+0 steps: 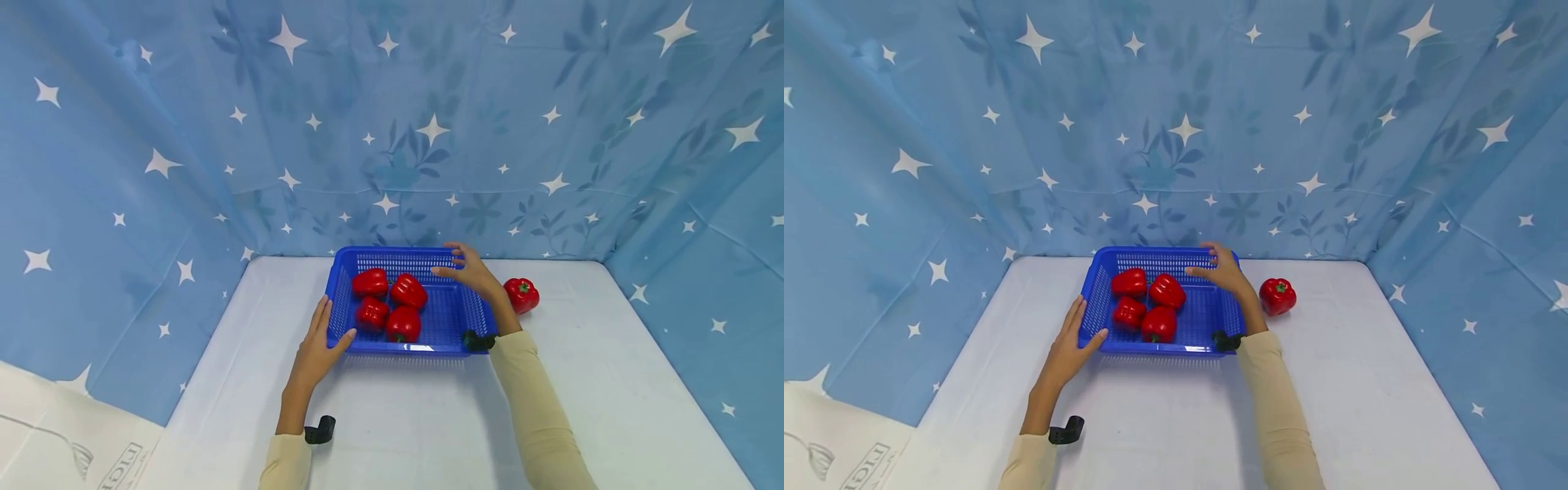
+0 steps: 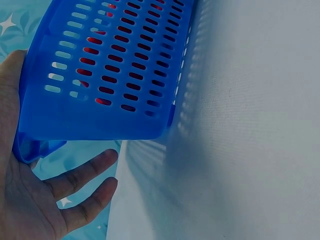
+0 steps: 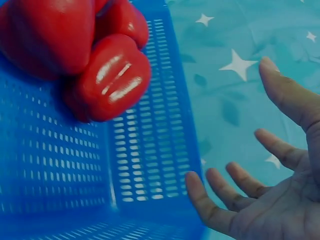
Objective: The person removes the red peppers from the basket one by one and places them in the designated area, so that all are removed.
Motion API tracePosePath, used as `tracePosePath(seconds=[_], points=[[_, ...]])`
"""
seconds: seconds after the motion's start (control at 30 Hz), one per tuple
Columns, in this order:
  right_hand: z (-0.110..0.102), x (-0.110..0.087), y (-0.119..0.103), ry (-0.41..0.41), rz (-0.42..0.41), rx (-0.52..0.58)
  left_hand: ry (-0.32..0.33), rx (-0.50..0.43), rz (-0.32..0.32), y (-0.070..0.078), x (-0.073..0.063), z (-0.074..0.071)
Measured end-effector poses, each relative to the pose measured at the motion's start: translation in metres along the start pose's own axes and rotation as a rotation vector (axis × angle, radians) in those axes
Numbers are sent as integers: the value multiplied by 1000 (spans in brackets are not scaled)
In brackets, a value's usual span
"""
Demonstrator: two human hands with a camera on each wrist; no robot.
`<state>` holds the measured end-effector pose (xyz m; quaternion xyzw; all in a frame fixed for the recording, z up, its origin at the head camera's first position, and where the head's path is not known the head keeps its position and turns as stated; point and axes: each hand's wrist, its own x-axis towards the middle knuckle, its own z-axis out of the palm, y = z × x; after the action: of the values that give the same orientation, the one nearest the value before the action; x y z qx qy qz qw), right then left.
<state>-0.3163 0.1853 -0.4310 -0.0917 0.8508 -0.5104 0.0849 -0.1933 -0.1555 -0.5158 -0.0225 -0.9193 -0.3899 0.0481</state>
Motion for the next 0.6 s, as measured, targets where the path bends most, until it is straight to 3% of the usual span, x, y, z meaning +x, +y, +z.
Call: tracePosePath(seconds=[0.33,0.6], points=[[19,13,13,-130,222,94,-9,-14,-9,0,1,2],[31,19,18,-248,303,67,-16,-14,-17,-1,1,1]])
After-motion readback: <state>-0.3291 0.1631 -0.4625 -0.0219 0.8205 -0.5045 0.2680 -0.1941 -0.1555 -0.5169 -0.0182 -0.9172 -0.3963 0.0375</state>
